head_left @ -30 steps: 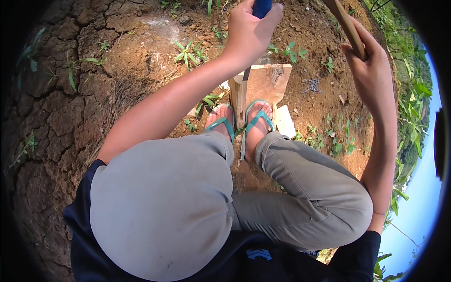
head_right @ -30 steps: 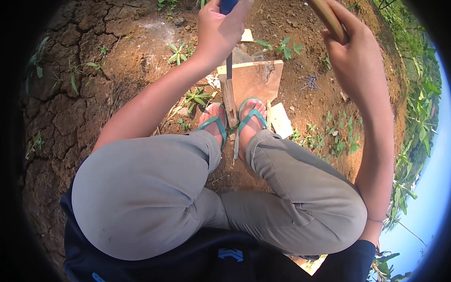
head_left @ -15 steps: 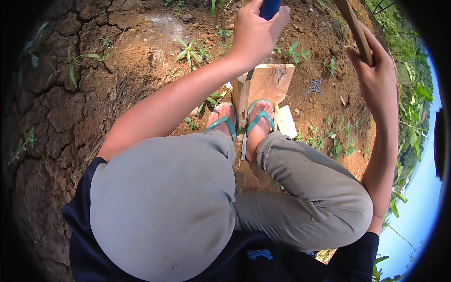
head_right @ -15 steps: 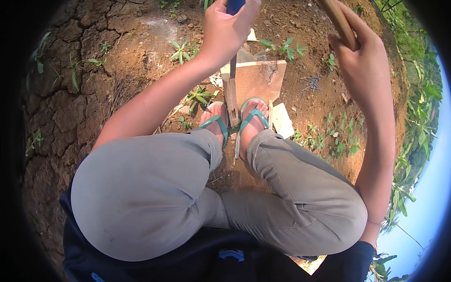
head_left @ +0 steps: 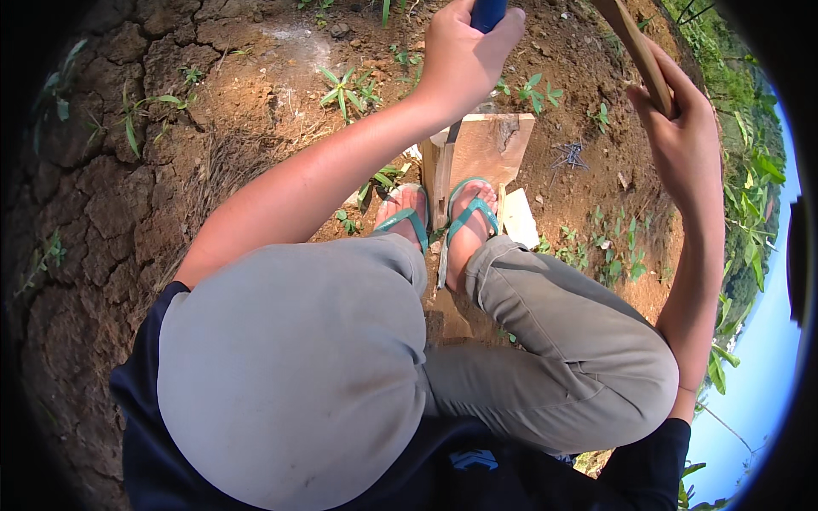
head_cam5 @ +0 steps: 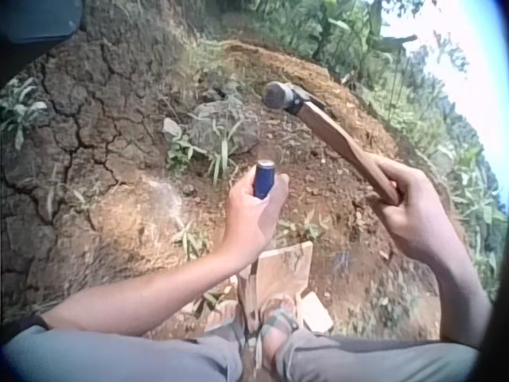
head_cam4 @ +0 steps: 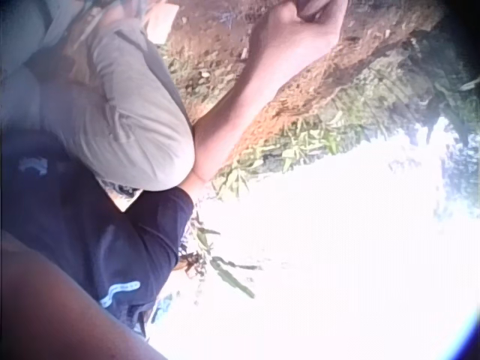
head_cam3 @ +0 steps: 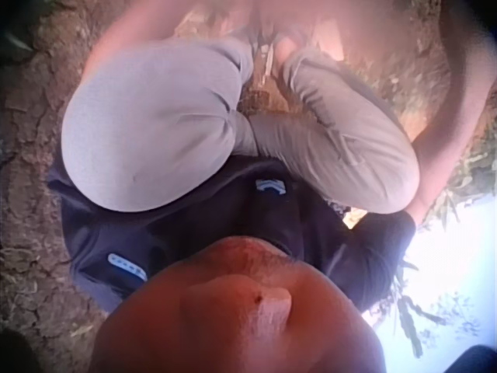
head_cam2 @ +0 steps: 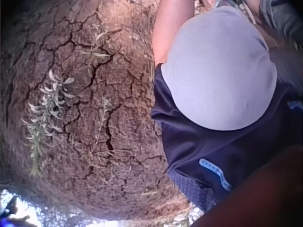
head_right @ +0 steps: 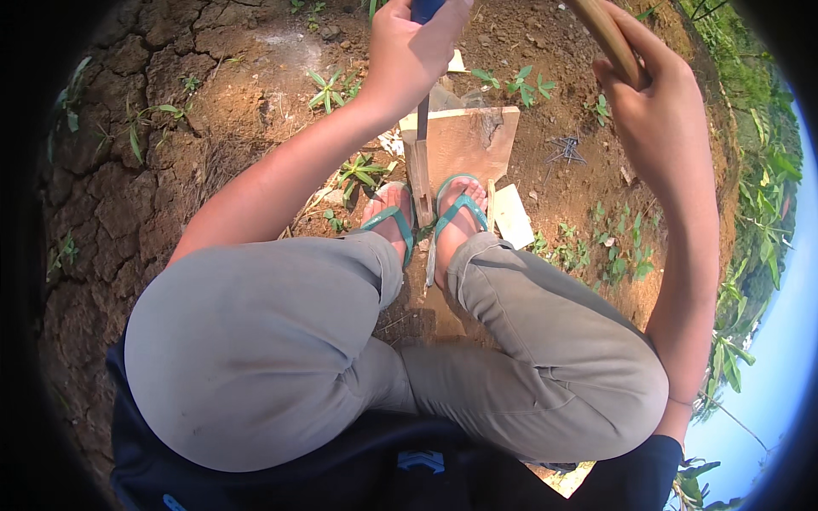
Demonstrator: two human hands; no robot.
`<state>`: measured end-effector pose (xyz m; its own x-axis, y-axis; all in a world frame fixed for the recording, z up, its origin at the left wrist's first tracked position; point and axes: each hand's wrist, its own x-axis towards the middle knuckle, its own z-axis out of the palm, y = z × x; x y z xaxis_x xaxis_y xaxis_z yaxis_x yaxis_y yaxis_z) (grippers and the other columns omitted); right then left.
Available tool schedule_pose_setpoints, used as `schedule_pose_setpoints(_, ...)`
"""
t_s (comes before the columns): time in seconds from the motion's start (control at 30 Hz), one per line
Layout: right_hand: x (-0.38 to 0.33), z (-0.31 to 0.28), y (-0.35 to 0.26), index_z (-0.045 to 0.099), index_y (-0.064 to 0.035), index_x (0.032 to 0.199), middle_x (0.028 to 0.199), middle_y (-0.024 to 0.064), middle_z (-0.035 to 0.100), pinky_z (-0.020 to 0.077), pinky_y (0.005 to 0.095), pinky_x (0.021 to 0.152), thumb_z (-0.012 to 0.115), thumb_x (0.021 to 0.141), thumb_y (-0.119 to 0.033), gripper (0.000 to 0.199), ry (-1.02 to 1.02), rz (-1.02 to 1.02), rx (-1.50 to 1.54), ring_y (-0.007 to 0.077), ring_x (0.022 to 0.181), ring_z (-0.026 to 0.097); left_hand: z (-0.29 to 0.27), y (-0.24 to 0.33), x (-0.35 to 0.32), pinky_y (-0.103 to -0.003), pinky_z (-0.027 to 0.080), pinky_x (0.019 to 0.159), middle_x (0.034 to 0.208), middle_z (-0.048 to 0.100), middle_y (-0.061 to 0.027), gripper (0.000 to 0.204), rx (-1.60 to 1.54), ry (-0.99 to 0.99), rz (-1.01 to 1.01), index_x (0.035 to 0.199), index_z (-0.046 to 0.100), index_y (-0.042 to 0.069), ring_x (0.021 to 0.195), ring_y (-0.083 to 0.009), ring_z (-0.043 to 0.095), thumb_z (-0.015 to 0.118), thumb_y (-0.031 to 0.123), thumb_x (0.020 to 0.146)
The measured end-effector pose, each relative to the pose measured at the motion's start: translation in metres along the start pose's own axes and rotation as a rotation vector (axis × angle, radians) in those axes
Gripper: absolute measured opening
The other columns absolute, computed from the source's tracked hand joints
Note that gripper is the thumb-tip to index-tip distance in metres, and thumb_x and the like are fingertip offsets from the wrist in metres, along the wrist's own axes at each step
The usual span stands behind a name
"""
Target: The person uses a hammer and a chisel to carve out segments from a piece of wood held between their feet.
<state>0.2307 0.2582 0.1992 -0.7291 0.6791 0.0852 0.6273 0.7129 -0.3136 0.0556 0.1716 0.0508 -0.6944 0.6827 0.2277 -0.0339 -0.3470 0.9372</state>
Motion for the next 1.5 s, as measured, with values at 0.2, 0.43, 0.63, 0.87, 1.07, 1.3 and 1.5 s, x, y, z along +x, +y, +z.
schedule_pose_setpoints(0.2,-0.006,0.01,0.004,0.061,-0.0189,0.144,0.087,0.009,0.068,0.0487,0.0317,0.069,0.064,0.097,-0.011,0.048,-0.056,-0.01,-0.032,0.0131,0.07,0.057,0.002,-0.008,-0.004,-0.027,0.034,0.055,0.068,0.048,0.0068,0.028,0.123,0.046,0.067,0.079,0.054,0.009,0.064,-0.004,0.043,0.067,0.023,0.1)
schedule_pose_setpoints(0.43,-0.006,0.008,0.001,0.058,-0.0159,0.146,0.096,0.0039,0.069,0.0474,0.0267,0.075,0.068,0.097,-0.014,0.05,-0.147,0.017,-0.047,0.0091,0.08,0.055,0.004,-0.006,-0.007,-0.026,0.034,0.055,0.068,0.048,0.0078,0.023,-0.027,0.015,-0.098,0.083,0.058,0.009,0.064,-0.0032,0.042,0.069,0.022,0.098)
schedule_pose_setpoints(0.63,-0.003,-0.003,-0.003,0.059,-0.0163,0.146,0.101,0.0048,0.07,0.0484,0.0281,0.079,0.069,0.097,-0.011,0.051,-0.127,0.049,-0.062,0.0107,0.083,0.056,0.002,-0.003,-0.012,-0.027,0.034,0.055,0.067,0.045,0.0065,0.023,0.109,0.031,-0.009,0.083,0.056,0.008,0.063,-0.0047,0.04,0.066,0.02,0.1)
schedule_pose_setpoints(0.87,-0.001,-0.009,-0.001,0.06,-0.0144,0.145,0.096,0.0032,0.069,0.0471,0.0272,0.073,0.07,0.098,-0.016,0.049,-0.088,0.058,-0.161,0.0091,0.077,0.054,0.0,0.0,-0.012,-0.029,0.035,0.056,0.068,0.044,0.0068,0.028,0.084,-0.003,-0.051,0.083,0.056,0.009,0.064,-0.0054,0.039,0.068,0.027,0.099)
schedule_pose_setpoints(1.07,-0.003,-0.005,-0.01,0.059,-0.0133,0.145,0.097,0.0027,0.065,0.0468,0.0269,0.079,0.069,0.097,-0.012,0.049,-0.128,0.154,-0.026,0.0107,0.082,0.053,0.0,-0.005,-0.011,-0.03,0.036,0.056,0.067,0.046,0.0051,0.026,0.052,0.01,-0.024,0.084,0.057,0.007,0.064,-0.0063,0.042,0.067,0.025,0.099)
schedule_pose_setpoints(1.3,0.0,-0.006,0.0,0.061,-0.0186,0.144,0.077,0.0078,0.063,0.0448,0.0305,0.062,0.063,0.096,-0.01,0.049,-0.006,0.108,-0.031,0.0111,0.065,0.051,0.0,-0.003,-0.005,-0.028,0.036,0.057,0.068,0.048,0.0054,0.019,0.039,-0.029,-0.006,0.087,0.06,0.007,0.064,-0.0051,0.043,0.066,0.02,0.099)
schedule_pose_setpoints(1.5,-0.007,0.007,0.007,0.061,-0.0182,0.143,0.078,0.0077,0.064,0.0465,0.0309,0.063,0.063,0.095,-0.009,0.049,-0.051,0.054,0.001,0.0116,0.066,0.054,-0.001,-0.005,-0.004,-0.026,0.036,0.056,0.07,0.05,0.005,0.016,0.08,-0.028,-0.001,0.089,0.06,0.005,0.065,-0.0045,0.044,0.066,0.016,0.098)
